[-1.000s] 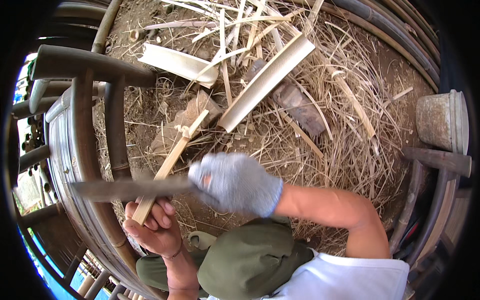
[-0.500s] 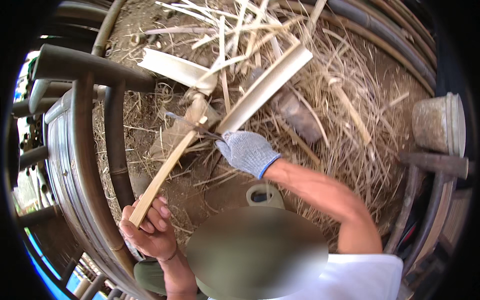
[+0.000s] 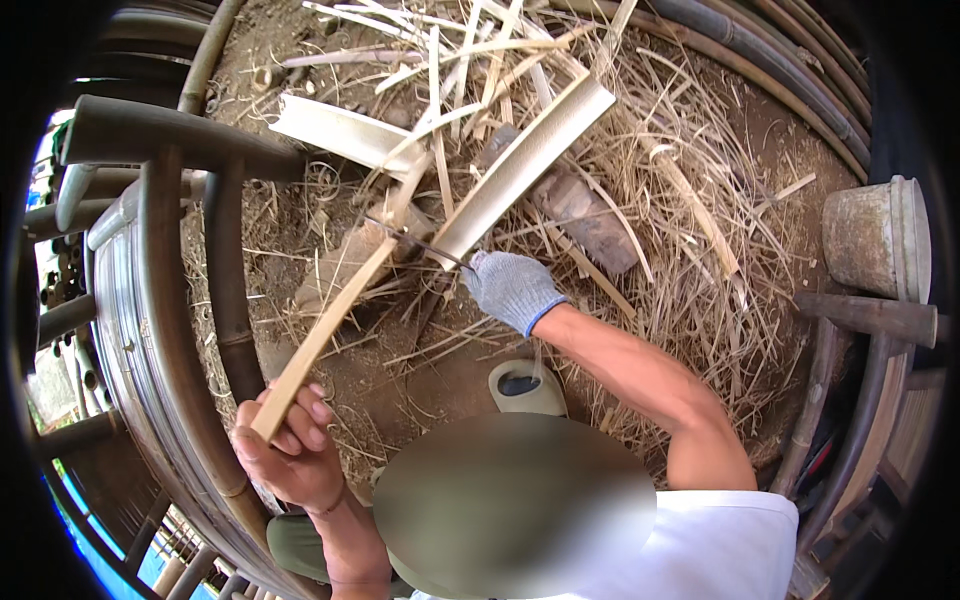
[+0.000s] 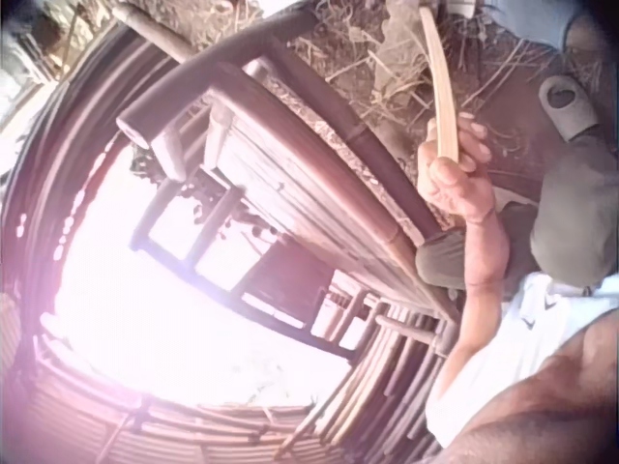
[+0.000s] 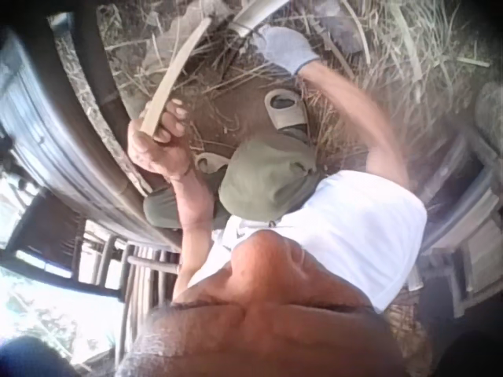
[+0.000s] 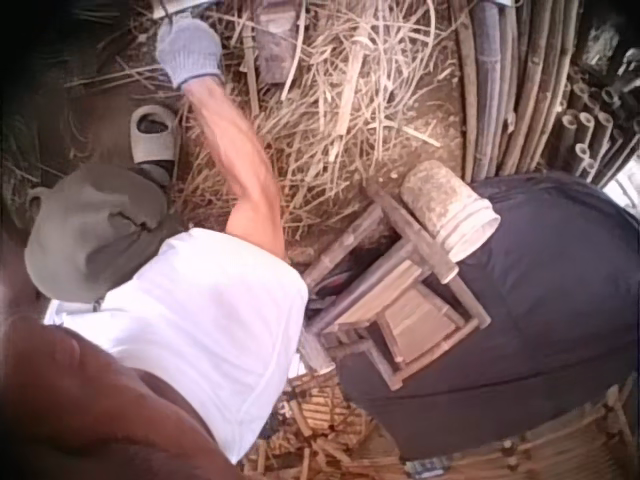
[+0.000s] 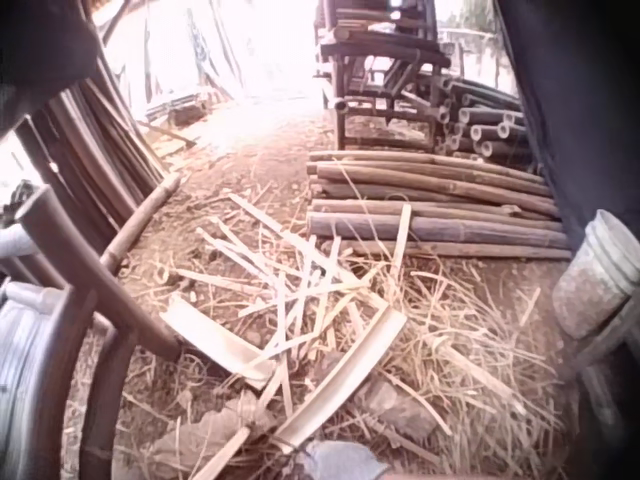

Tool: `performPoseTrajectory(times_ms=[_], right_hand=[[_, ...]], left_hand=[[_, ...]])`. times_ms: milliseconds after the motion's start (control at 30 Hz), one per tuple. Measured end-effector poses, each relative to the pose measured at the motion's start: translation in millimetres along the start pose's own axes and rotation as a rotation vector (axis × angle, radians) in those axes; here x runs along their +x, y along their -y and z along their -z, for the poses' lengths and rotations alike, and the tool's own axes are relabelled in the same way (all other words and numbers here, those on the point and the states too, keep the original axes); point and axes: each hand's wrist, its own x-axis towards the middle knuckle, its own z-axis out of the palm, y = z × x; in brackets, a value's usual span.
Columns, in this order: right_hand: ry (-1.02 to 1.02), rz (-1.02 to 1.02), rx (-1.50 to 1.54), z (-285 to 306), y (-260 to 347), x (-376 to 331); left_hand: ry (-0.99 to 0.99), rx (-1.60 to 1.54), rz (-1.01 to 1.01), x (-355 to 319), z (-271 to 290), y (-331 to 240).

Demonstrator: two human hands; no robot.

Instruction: The person uses a knife to split a piece of bamboo into thin strips while sitting on the ground. They then use the strips to tie and secure the joints of a bamboo chair frame, pulling the bindings tight and trimming excess material.

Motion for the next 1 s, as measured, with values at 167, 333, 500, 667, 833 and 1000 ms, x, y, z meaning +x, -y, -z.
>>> performPoseTrajectory(times_ms=[167, 333, 500, 667, 833, 1000], right_hand=[[-0.06, 0.135, 0.105, 19.9, 19.8, -9.1], [0.097, -0.092, 0.026, -1.9, -11.3, -1.1], [-0.488, 0.26, 0.18, 36.3, 2.3, -16.1], [-0.329, -0.138, 0.439, 88.1, 42.0, -37.6], [-0.279, 0.067, 0.238, 81.5, 63.1, -41.8], [-0.147, 0.292, 0.206, 66.1, 84.3, -67.4]], left_hand=[[0.05, -0.017, -0.041, -2.9, 5.2, 4.3], [0.048, -0.045, -0.011, -2.4, 6.8, 2.0], [0.177, 0.051, 0.477, -12.5, 35.6, -34.5], [0.203, -0.107, 1.235, -57.3, 47.1, 4.5], [0.047, -0.116, 1.068, -103.7, 28.0, 51.0], [0.064, 0.242, 0.865, -97.2, 22.2, 22.7]])
